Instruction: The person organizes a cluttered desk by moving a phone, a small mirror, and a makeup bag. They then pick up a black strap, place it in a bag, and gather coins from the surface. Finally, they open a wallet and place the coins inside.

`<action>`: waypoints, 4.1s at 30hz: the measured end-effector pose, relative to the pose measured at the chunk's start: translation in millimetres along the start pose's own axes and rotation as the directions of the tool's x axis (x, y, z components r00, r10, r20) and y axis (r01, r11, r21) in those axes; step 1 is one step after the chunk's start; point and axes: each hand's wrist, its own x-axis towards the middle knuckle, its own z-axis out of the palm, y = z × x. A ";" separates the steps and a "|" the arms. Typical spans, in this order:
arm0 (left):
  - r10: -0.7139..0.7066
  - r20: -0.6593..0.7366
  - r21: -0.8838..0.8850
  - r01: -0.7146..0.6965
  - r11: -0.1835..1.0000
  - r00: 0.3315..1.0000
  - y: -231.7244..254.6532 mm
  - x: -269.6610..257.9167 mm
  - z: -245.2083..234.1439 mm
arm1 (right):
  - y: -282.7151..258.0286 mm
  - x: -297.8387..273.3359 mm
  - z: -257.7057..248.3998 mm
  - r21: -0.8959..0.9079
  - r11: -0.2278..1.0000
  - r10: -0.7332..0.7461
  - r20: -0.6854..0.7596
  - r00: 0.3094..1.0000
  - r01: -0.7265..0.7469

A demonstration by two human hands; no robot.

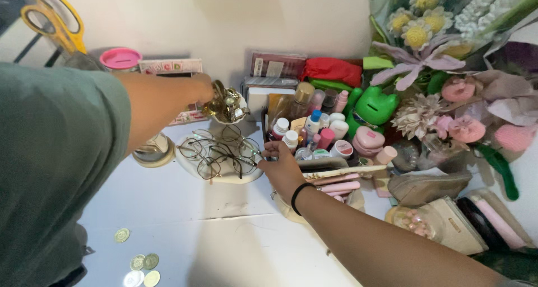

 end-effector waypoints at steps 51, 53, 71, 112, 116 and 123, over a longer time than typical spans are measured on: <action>0.132 -0.298 -0.287 -0.221 0.932 0.945 0.3 -146.1 1.7 | -7.6 84.6 27.7 -0.898 0.298 -0.284 0.240 0.928 0.324; 0.173 -0.422 -0.320 -0.325 0.890 0.890 -0.7 -159.7 -35.1 | -5.2 83.4 27.4 -0.882 0.345 -0.275 0.232 0.933 0.321; 0.225 -0.484 0.045 -0.232 0.972 0.846 -88.8 -110.6 -88.5 | -2.7 64.9 26.2 -0.843 0.457 -0.311 0.149 0.939 0.285; -0.512 -0.729 -0.612 -0.097 0.785 0.454 -68.2 -309.7 35.3 | -13.6 -11.5 29.1 -0.790 0.541 -0.285 0.151 0.947 0.289; -0.659 -0.476 -0.770 0.087 0.632 0.582 -54.8 -326.6 53.2 | -12.5 -29.3 28.8 -0.727 0.580 -0.337 0.196 0.921 0.367; -0.617 -0.423 -0.772 0.093 0.629 0.664 -72.1 -289.4 70.3 | -12.6 -23.0 14.3 -0.688 0.602 -0.350 0.229 0.909 0.405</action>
